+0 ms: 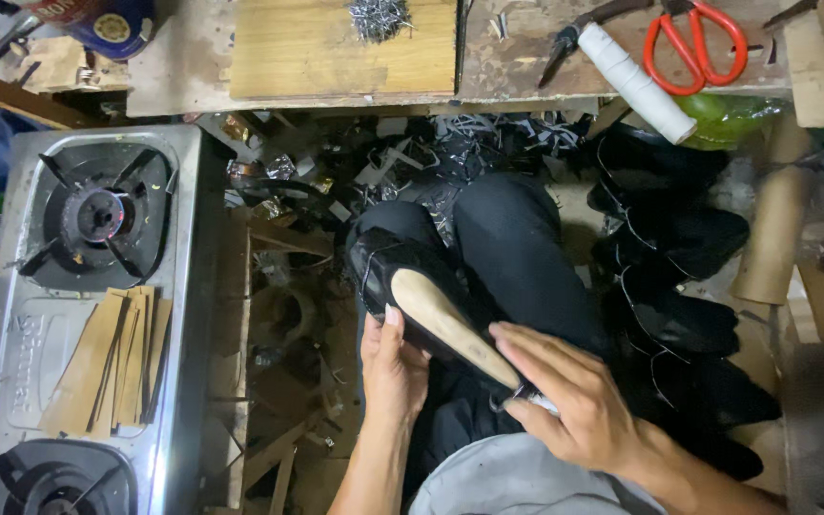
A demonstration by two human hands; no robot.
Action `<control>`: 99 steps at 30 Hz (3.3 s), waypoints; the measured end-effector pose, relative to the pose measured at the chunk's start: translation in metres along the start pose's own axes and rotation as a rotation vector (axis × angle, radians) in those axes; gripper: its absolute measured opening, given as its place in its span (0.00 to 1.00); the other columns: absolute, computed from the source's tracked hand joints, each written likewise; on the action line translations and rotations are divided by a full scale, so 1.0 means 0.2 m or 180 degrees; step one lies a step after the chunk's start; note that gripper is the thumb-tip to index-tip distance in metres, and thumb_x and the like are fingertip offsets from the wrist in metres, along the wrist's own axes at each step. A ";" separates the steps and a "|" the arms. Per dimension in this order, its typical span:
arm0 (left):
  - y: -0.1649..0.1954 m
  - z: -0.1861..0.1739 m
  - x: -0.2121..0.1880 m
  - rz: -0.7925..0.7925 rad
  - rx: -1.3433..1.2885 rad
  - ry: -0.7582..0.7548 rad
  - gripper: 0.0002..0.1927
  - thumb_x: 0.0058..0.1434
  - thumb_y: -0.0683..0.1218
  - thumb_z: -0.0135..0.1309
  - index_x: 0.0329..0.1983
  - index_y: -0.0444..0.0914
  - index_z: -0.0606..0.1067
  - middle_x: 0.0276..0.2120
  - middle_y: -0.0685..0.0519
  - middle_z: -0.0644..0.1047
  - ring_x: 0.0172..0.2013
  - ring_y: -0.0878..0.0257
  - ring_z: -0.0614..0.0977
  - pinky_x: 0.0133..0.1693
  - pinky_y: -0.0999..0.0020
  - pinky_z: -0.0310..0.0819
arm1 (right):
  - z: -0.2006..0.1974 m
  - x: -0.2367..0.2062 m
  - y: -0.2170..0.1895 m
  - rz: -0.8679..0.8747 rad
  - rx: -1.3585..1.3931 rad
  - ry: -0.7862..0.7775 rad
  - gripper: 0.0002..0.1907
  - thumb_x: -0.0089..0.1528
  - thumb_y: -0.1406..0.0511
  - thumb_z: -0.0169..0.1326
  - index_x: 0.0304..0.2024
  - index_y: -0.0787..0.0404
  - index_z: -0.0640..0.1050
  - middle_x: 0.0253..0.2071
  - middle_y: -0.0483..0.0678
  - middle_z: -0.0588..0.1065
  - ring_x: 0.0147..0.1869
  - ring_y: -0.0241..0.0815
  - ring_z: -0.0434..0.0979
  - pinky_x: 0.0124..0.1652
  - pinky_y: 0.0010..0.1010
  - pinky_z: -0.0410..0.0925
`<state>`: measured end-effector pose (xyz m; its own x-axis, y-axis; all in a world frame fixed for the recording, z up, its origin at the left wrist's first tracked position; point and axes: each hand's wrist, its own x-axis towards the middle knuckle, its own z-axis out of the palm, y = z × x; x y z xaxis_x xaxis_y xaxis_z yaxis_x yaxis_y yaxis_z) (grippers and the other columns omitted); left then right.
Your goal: The person hammers a wooden insole into a black shoe, then uses pliers to pull and trim excess material along the shoe's edge. The person works on one shoe at a time, repeatedly hammering and trimming until the shoe is finished.
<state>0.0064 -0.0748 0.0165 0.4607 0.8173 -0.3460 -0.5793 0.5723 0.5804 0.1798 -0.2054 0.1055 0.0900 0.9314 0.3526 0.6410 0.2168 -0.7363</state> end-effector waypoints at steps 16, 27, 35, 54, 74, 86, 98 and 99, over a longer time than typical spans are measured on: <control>0.02 -0.19 -0.14 -0.0585 0.0803 -0.1038 0.17 0.68 0.45 0.56 0.55 0.31 0.74 0.45 0.54 0.77 0.44 0.67 0.76 0.49 0.72 0.68 | 0.09 -0.11 0.29 0.2860 0.3162 0.0547 0.14 0.56 0.72 0.62 0.46 0.68 0.80 0.41 0.49 0.81 0.45 0.36 0.80 0.49 0.30 0.72; -0.08 -0.08 -0.24 0.0244 0.0393 0.0051 0.03 0.63 0.36 0.60 0.36 0.31 0.77 0.34 0.50 0.81 0.34 0.66 0.78 0.41 0.70 0.72 | 0.07 -0.17 0.36 0.2108 0.4052 0.0491 0.03 0.59 0.76 0.61 0.32 0.69 0.80 0.34 0.55 0.80 0.36 0.43 0.81 0.40 0.35 0.74; -0.09 -0.14 -0.21 -0.0635 -0.0686 -0.0912 0.08 0.65 0.42 0.63 0.37 0.34 0.75 0.35 0.47 0.81 0.35 0.58 0.84 0.39 0.61 0.80 | 0.09 -0.12 0.41 0.1664 0.4999 -0.0367 0.07 0.59 0.72 0.65 0.31 0.69 0.78 0.35 0.55 0.79 0.36 0.44 0.79 0.37 0.33 0.71; 0.07 0.11 -0.06 -0.0203 0.0651 -0.1773 0.33 0.53 0.57 0.74 0.50 0.33 0.73 0.53 0.42 0.78 0.52 0.52 0.80 0.57 0.57 0.73 | 0.07 0.03 0.25 0.2753 0.2607 0.0279 0.17 0.53 0.67 0.57 0.46 0.63 0.81 0.44 0.54 0.83 0.44 0.46 0.86 0.45 0.35 0.78; 0.01 0.32 0.31 0.3124 0.6124 -0.2256 0.24 0.50 0.53 0.67 0.43 0.34 0.75 0.61 0.36 0.72 0.60 0.42 0.73 0.56 0.50 0.66 | -0.15 -0.16 0.32 0.3806 0.1160 -0.0564 0.32 0.64 0.59 0.57 0.70 0.57 0.69 0.24 0.49 0.65 0.25 0.40 0.64 0.26 0.34 0.61; -0.03 0.29 0.26 0.3760 0.5948 -0.1915 0.15 0.55 0.48 0.64 0.39 0.35 0.75 0.60 0.36 0.74 0.58 0.42 0.77 0.58 0.52 0.69 | -0.27 0.28 0.54 0.4003 0.1903 -0.1520 0.18 0.60 0.63 0.54 0.53 0.58 0.76 0.49 0.48 0.78 0.55 0.42 0.77 0.54 0.45 0.72; -0.03 0.28 0.28 0.3639 0.5929 -0.1803 0.17 0.52 0.49 0.64 0.39 0.35 0.75 0.60 0.36 0.74 0.58 0.42 0.77 0.57 0.51 0.70 | -0.19 0.36 0.49 0.3329 0.0323 -0.1373 0.16 0.66 0.58 0.49 0.42 0.66 0.76 0.21 0.51 0.75 0.18 0.43 0.73 0.21 0.38 0.66; -0.02 0.28 0.29 0.3589 0.5908 -0.1790 0.18 0.51 0.50 0.64 0.40 0.35 0.75 0.60 0.37 0.74 0.58 0.42 0.77 0.57 0.50 0.70 | -0.13 0.32 0.47 0.3220 0.0379 -0.1018 0.14 0.65 0.58 0.49 0.47 0.60 0.74 0.20 0.49 0.74 0.18 0.41 0.73 0.20 0.37 0.67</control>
<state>0.0740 -0.0332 0.0356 0.7777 0.3730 0.5060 0.2633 -0.9242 0.2767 0.2650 -0.1329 0.0738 0.3233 0.7240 -0.6094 0.3001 -0.6891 -0.6596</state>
